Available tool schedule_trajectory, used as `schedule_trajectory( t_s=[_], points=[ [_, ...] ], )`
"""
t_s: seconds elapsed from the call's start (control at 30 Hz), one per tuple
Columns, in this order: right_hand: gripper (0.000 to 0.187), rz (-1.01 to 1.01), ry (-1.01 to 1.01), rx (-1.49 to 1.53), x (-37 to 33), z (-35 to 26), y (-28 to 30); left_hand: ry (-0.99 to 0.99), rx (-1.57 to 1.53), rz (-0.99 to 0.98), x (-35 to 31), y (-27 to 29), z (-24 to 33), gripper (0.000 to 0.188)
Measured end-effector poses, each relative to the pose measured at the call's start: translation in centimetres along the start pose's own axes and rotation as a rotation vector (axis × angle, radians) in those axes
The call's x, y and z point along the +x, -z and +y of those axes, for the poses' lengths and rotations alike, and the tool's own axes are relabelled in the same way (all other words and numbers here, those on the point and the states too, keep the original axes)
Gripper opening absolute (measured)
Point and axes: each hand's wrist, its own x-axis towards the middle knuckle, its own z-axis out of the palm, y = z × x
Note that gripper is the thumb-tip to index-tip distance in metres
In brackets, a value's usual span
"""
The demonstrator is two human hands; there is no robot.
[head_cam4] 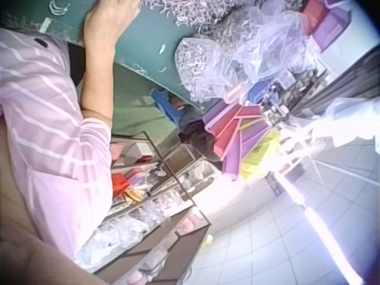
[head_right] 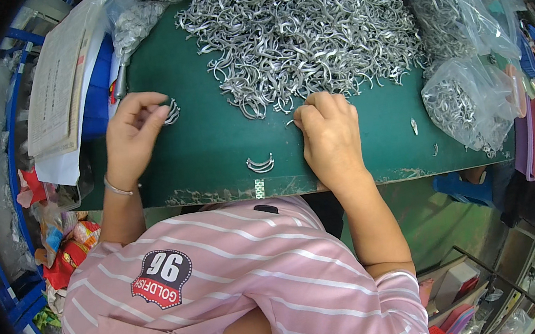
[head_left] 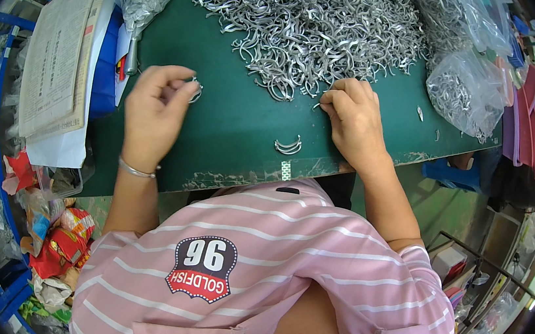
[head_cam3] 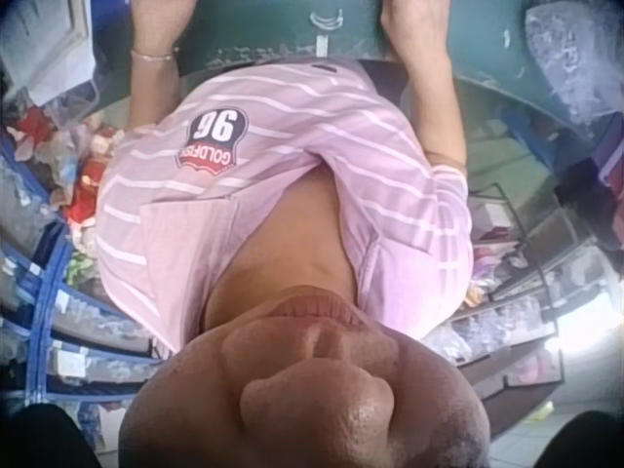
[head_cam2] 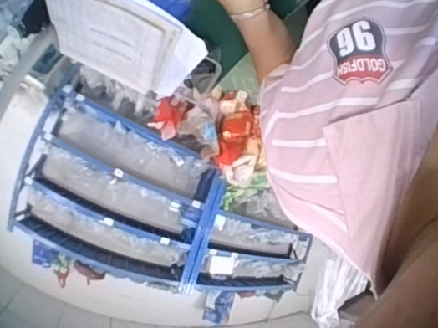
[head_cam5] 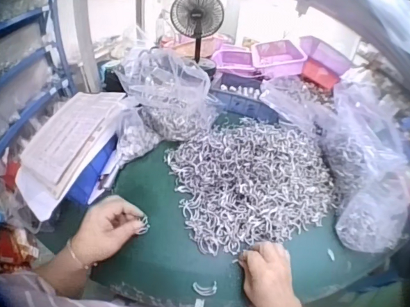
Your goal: The person sorts through a large pile of small, curved metal hooks on a green table, picking them up and organizing them into smaller groups or plastic bags.
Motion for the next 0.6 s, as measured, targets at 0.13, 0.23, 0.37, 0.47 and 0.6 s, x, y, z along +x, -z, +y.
schedule_trajectory(
  t_s=[0.13,0.23,0.37,0.47,0.6],
  points=[
    [0.021,0.075,0.129,0.144,-0.2,-1.4,0.2,-0.059,-0.149,-0.299,-0.6,-4.1,4.2,0.015],
    [0.024,0.131,0.186,0.396,-0.8,-3.8,0.2,0.126,-0.417,-0.58,-0.9,-6.9,4.4,0.016],
    [0.022,0.127,0.037,0.556,-2.5,-4.2,0.8,0.454,-0.641,-0.808,-0.2,-7.1,4.1,0.019],
    [0.017,0.142,-0.057,0.411,-2.6,-3.0,1.5,0.331,-0.649,-0.746,-1.1,-8.0,3.3,0.022],
    [0.017,0.07,-0.363,0.138,-2.6,0.0,1.6,0.152,-0.51,-0.592,-1.3,-7.8,3.8,0.023]
  ],
)
